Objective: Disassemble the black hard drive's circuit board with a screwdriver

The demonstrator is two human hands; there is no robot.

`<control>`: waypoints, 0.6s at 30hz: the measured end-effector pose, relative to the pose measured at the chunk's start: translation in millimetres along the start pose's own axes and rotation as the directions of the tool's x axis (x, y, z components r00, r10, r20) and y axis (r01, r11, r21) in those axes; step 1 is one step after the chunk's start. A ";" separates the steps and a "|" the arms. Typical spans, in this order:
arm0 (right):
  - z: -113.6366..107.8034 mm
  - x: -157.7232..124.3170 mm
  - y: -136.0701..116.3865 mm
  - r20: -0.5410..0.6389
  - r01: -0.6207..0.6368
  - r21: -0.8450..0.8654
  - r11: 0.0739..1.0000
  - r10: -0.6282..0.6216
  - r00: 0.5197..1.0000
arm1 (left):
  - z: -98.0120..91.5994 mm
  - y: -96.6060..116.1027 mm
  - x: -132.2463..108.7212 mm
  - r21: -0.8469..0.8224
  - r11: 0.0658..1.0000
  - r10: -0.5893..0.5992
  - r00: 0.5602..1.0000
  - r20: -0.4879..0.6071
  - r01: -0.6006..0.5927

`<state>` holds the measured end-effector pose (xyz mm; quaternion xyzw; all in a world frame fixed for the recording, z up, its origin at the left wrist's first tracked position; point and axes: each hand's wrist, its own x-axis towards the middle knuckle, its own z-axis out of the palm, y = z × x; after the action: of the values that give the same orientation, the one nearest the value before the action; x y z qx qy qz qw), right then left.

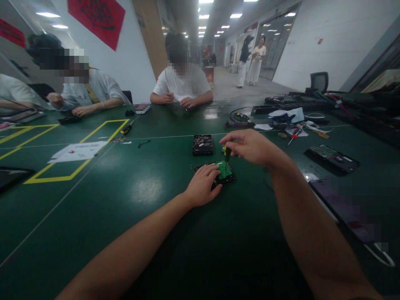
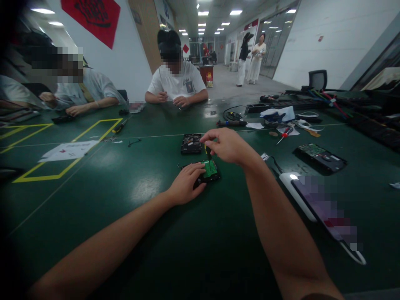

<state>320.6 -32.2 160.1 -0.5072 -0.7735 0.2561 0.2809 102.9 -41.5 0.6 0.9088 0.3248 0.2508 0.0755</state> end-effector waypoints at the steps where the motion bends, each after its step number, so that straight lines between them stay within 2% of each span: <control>1: -0.3 0.3 1.3 -0.013 0.006 -0.008 1.000 -0.007 1.000 | -0.1 0.0 0.1 0.000 1.000 -0.001 1.000 0.001 0.001; 8: 2.0 0.3 -0.7 -0.116 -0.056 -0.112 0.992 0.043 0.992 | -0.1 -0.4 -0.1 -0.003 1.000 0.000 1.000 0.013 0.000; 15: 6.0 -0.1 -4.2 -0.041 -0.101 0.007 0.995 0.101 0.994 | -0.8 0.9 0.3 -0.005 1.000 0.003 1.000 0.001 -0.003; 18: 5.1 -0.1 -4.4 -0.002 -0.075 0.046 0.996 0.075 0.997 | -0.8 1.0 0.6 -0.008 1.000 0.001 1.000 0.001 -0.001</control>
<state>314.3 -34.5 159.5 -0.5298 -0.7472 0.2833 0.2841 103.4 -41.9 1.9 0.9089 0.3232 0.2514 0.0790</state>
